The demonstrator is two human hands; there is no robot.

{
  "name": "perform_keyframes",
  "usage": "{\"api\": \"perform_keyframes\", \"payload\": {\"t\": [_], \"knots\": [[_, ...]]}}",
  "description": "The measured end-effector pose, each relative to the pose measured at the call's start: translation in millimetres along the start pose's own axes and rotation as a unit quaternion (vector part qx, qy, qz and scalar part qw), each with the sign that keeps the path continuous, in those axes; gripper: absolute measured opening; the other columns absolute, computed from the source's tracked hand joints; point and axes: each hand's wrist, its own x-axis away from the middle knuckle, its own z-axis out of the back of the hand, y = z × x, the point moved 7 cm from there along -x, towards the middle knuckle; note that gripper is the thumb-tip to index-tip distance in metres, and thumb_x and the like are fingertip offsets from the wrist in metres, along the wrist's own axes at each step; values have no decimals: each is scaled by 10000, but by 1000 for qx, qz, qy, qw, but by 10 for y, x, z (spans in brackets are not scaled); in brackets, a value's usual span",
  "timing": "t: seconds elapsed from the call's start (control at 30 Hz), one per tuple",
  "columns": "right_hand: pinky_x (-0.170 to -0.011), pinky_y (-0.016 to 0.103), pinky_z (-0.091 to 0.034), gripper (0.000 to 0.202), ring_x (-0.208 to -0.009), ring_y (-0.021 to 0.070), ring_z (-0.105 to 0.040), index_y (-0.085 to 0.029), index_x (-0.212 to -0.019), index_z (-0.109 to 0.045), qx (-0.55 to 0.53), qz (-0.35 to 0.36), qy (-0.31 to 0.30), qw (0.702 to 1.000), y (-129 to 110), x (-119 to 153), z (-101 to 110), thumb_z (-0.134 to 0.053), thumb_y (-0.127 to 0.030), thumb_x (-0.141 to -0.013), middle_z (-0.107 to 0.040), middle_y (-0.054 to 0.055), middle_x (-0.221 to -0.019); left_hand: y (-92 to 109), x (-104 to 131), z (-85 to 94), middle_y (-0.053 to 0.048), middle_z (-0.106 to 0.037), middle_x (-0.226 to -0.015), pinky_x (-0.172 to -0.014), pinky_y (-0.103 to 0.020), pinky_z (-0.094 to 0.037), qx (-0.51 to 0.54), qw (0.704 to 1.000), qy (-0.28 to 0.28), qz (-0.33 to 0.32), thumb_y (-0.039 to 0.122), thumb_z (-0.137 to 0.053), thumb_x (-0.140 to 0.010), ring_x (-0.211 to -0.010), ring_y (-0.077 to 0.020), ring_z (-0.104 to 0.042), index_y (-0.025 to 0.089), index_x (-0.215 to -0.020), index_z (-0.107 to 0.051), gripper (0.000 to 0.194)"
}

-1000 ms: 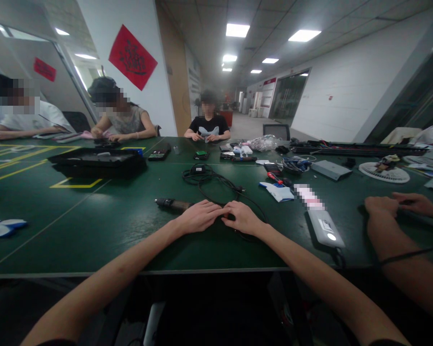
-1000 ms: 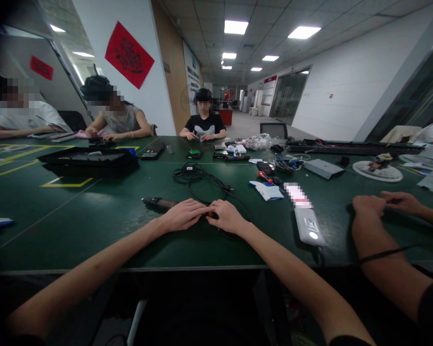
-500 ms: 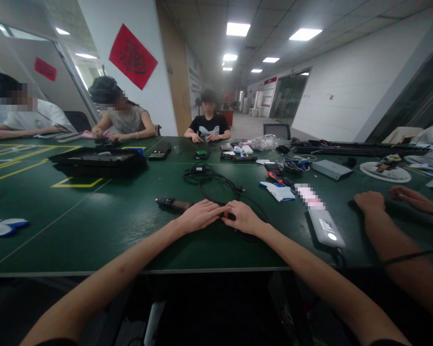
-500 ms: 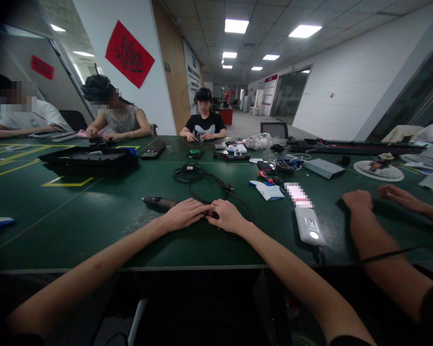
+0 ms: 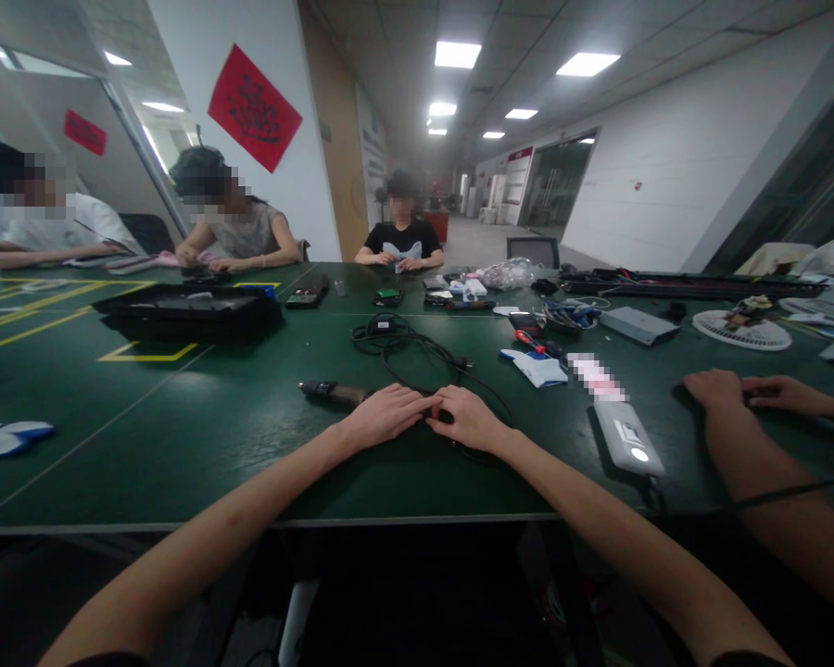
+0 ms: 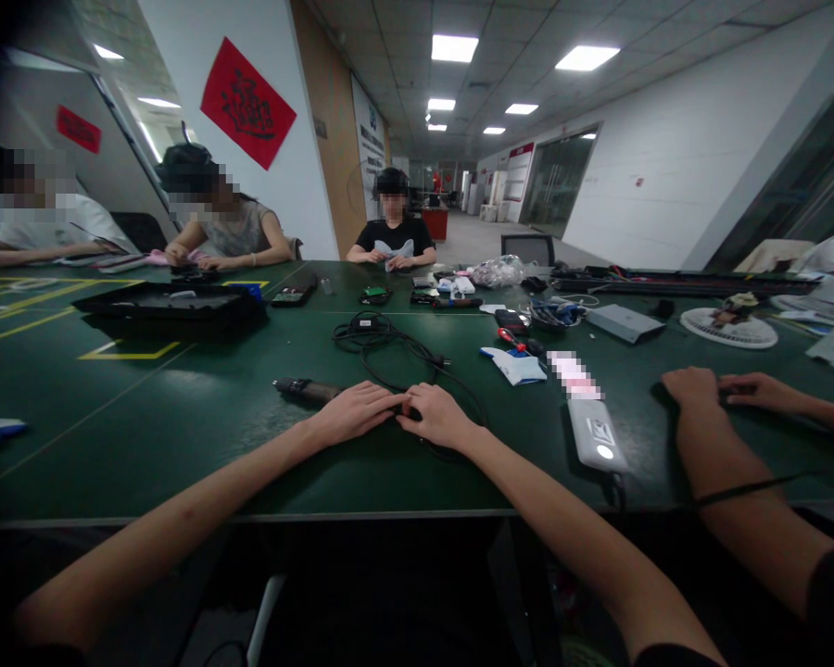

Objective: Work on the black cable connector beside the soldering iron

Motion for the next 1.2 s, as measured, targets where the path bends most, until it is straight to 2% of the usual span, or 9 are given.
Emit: {"api": "perform_keyframes", "payload": {"t": [0.1, 0.2, 0.33, 0.47, 0.57, 0.67, 0.83, 1.03, 1.2], "knots": [[-866, 330, -459, 166, -913, 198, -591, -178, -893, -658, -5, -4, 3, 1000, -14, -8, 11, -662, -313, -990, -655, 58, -949, 2, -4, 2, -98, -659, -1256, -1001, -375, -474, 1, 1000, -4, 0, 277, -426, -1075, -1122, -214, -635, 238, -1581, -330, 517], [-890, 334, -447, 232, -922, 191, -585, -173, -962, -661, -16, -18, 2, 1000, -12, -9, 30, -472, -246, -1075, -661, 62, -975, -2, -6, 2, -99, -651, -1274, -1009, -378, -469, 4, 1000, -8, 2, 255, -438, -1060, -1131, -218, -631, 241, -1592, -304, 548], [-880, 330, -441, 358, -909, 187, -575, -181, -901, -654, -39, -36, -10, 999, 6, 8, 60, -341, -146, -1071, -650, 52, -954, 2, -9, 20, -95, -661, -1249, -1000, -372, -477, 7, 1000, 0, 1, 255, -455, -1054, -1123, -216, -638, 243, -1593, -305, 560], [-867, 332, -439, 248, -917, 197, -570, -182, -892, -665, -28, -29, -18, 999, -17, 21, 71, -449, -123, -998, -647, 55, -968, 14, -14, 25, -94, -662, -1240, -994, -362, -479, 5, 1000, 4, -3, 251, -456, -1056, -1120, -210, -638, 240, -1579, -336, 537], [-870, 341, -442, 81, -925, 211, -570, -184, -890, -668, -3, -25, -9, 1000, -39, 23, 59, -620, -218, -945, -644, 60, -965, 14, -20, 17, -97, -659, -1246, -996, -368, -476, 2, 1000, -2, 1, 260, -445, -1061, -1119, -214, -636, 242, -1573, -341, 523], [-871, 344, -450, 144, -921, 215, -574, -188, -887, -664, 7, -25, 4, 1000, -44, 21, 45, -719, -318, -914, -636, 56, -945, 17, -21, 28, -101, -659, -1245, -995, -377, -478, 2, 1000, 0, -1, 278, -442, -1063, -1113, -221, -638, 238, -1566, -354, 512], [-853, 334, -456, 111, -910, 207, -581, -185, -887, -647, 8, -20, 1, 1000, -23, 20, 15, -713, -268, -921, -641, 57, -950, 34, -9, 43, -99, -646, -1307, -1019, -379, -470, 20, 1000, 2, -19, 237, -451, -1042, -1164, -219, -626, 249, -1576, -341, 546], [-877, 338, -458, 112, -915, 209, -593, -193, -886, -631, 13, -20, 8, 1000, 11, 23, -8, -725, -248, -912, -648, 50, -945, 15, -11, 38, -90, -661, -1246, -1011, -382, -477, 10, 1000, 4, 11, 282, -448, -1062, -1145, -221, -632, 245, -1562, -353, 511], [-859, 330, -454, 102, -909, 206, -600, -203, -879, -623, 6, -15, 7, 1000, -10, 20, 13, -717, -226, -913, -661, 45, -947, -28, 5, 55, -85, -659, -1182, -961, -368, -496, -3, 998, 31, 49, 334, -516, -1024, -1081, -220, -644, 225, -1316, -577, 318]]}}
